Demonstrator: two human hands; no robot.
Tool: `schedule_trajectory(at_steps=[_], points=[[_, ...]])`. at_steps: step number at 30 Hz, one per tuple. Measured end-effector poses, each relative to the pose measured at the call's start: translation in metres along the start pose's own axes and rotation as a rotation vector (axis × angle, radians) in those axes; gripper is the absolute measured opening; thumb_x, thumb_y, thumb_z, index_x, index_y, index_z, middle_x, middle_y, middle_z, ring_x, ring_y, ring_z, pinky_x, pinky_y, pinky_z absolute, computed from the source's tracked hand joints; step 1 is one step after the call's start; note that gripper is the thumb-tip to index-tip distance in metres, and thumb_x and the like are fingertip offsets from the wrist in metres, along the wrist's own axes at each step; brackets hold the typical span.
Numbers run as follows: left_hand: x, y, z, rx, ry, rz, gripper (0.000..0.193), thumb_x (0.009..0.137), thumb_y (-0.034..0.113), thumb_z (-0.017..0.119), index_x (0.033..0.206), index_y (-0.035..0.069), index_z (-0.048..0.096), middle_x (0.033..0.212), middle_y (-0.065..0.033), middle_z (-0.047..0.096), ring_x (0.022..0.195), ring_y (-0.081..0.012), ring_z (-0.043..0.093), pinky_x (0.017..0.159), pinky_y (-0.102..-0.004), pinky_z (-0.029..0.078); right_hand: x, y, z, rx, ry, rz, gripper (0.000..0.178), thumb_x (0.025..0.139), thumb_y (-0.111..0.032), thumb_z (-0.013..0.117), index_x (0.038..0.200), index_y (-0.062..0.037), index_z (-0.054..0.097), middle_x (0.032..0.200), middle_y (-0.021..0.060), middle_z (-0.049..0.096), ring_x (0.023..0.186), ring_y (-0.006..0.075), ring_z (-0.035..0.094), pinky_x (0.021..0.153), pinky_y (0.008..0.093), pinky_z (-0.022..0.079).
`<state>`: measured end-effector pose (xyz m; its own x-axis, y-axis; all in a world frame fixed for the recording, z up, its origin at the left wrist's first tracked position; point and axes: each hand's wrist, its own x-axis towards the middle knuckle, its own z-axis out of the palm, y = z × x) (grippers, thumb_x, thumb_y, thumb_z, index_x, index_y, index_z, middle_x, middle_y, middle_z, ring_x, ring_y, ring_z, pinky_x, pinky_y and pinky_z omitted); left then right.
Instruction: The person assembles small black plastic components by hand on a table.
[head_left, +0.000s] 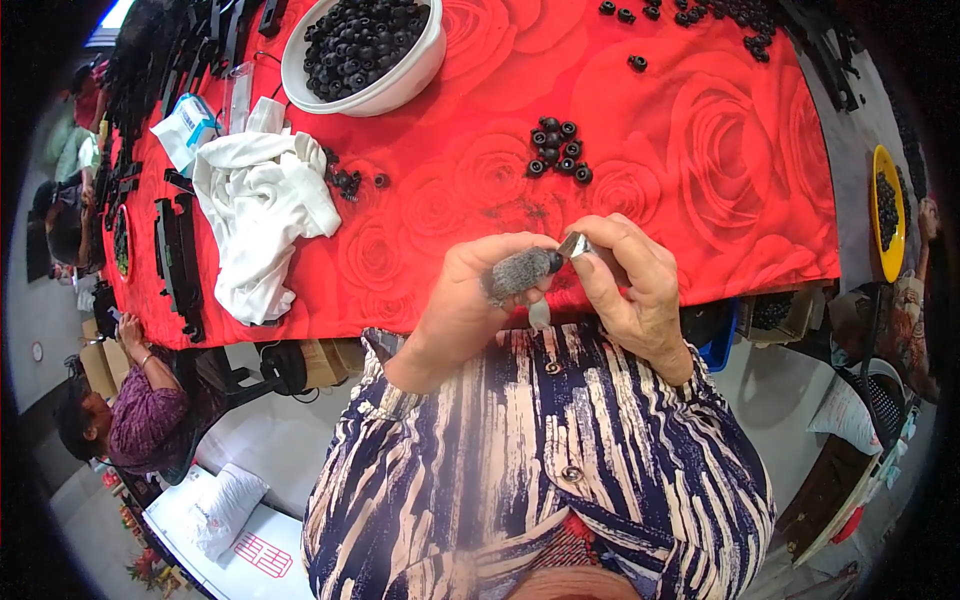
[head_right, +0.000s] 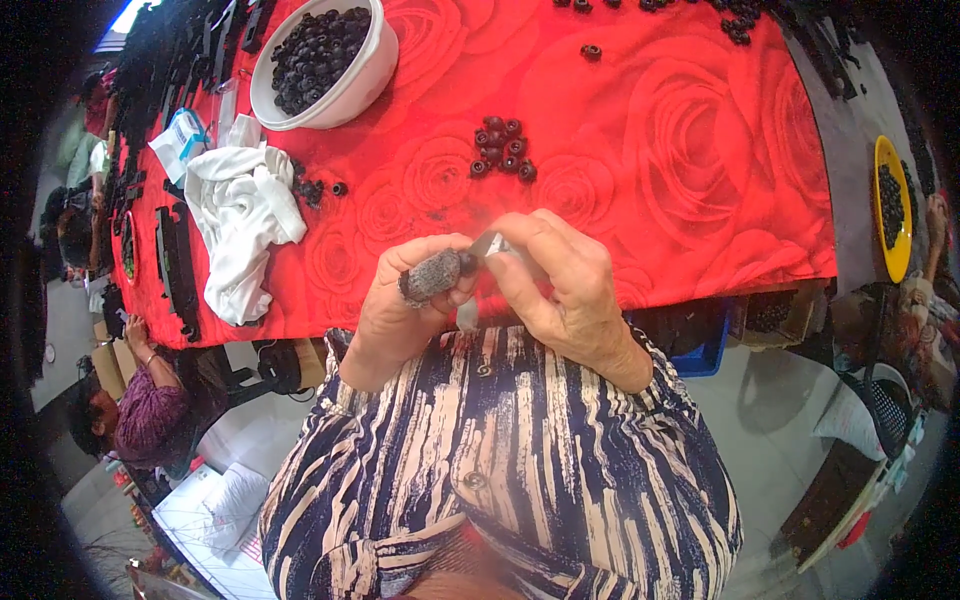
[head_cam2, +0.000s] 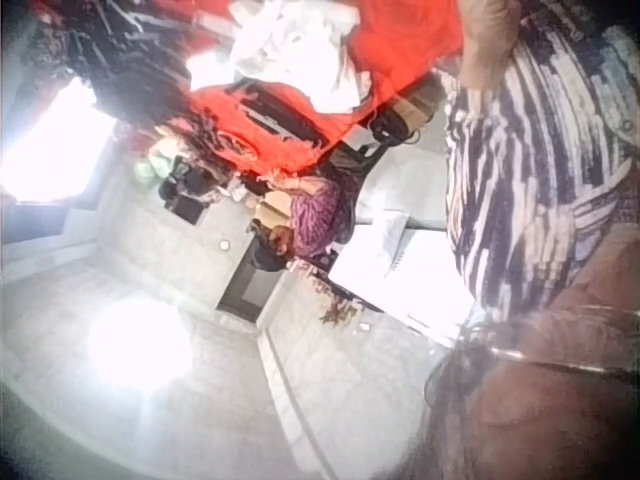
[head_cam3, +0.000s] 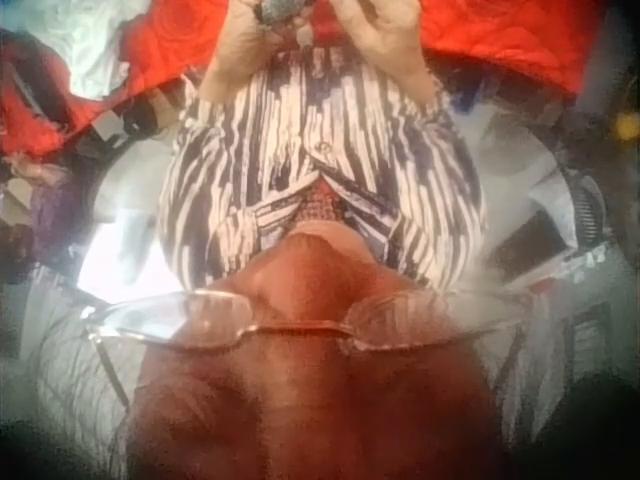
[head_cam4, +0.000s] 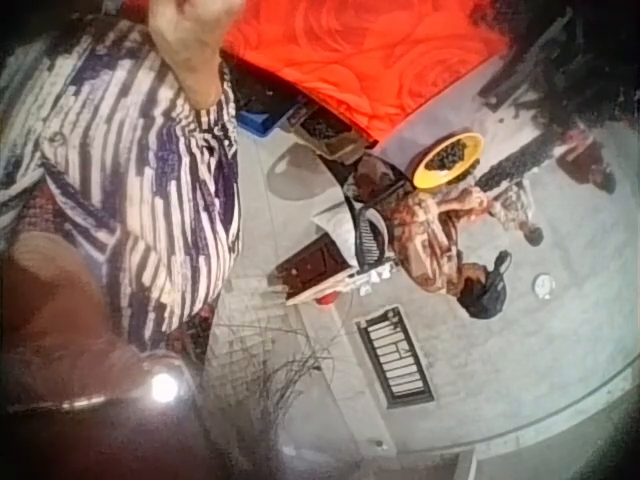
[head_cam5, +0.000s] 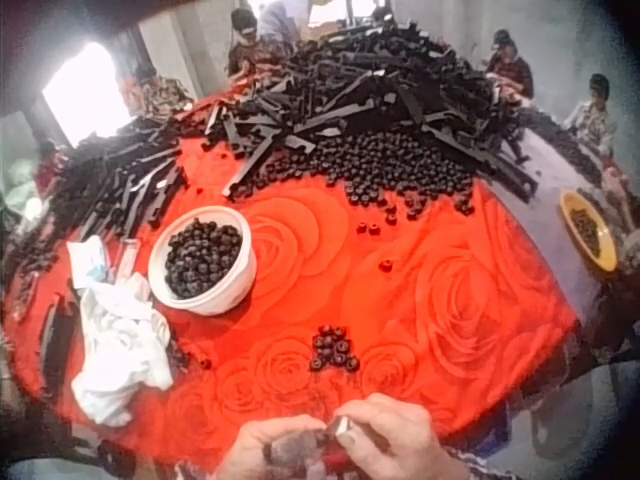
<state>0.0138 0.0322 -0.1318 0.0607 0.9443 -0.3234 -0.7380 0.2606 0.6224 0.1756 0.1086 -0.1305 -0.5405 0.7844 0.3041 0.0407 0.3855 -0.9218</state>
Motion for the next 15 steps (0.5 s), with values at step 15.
schedule_trajectory(at_steps=[15], points=[[0.0007, 0.0007, 0.0003, 0.009, 0.024, -0.002, 0.022, 0.089, 0.005, 0.053, 0.109, -0.002, 0.059, 0.087, -0.0058, 0.059, 0.075, -0.0104, 0.053, 0.067, -0.0216, 0.045, 0.0011, 0.0037, 0.0016, -0.046, -0.006, -0.035, 0.016, 0.079, 0.000, 0.061, 0.094, 0.0033, 0.057, 0.075, 0.0120, 0.055, 0.061, 0.0210, 0.056, 0.052, 0.0286, 0.042]])
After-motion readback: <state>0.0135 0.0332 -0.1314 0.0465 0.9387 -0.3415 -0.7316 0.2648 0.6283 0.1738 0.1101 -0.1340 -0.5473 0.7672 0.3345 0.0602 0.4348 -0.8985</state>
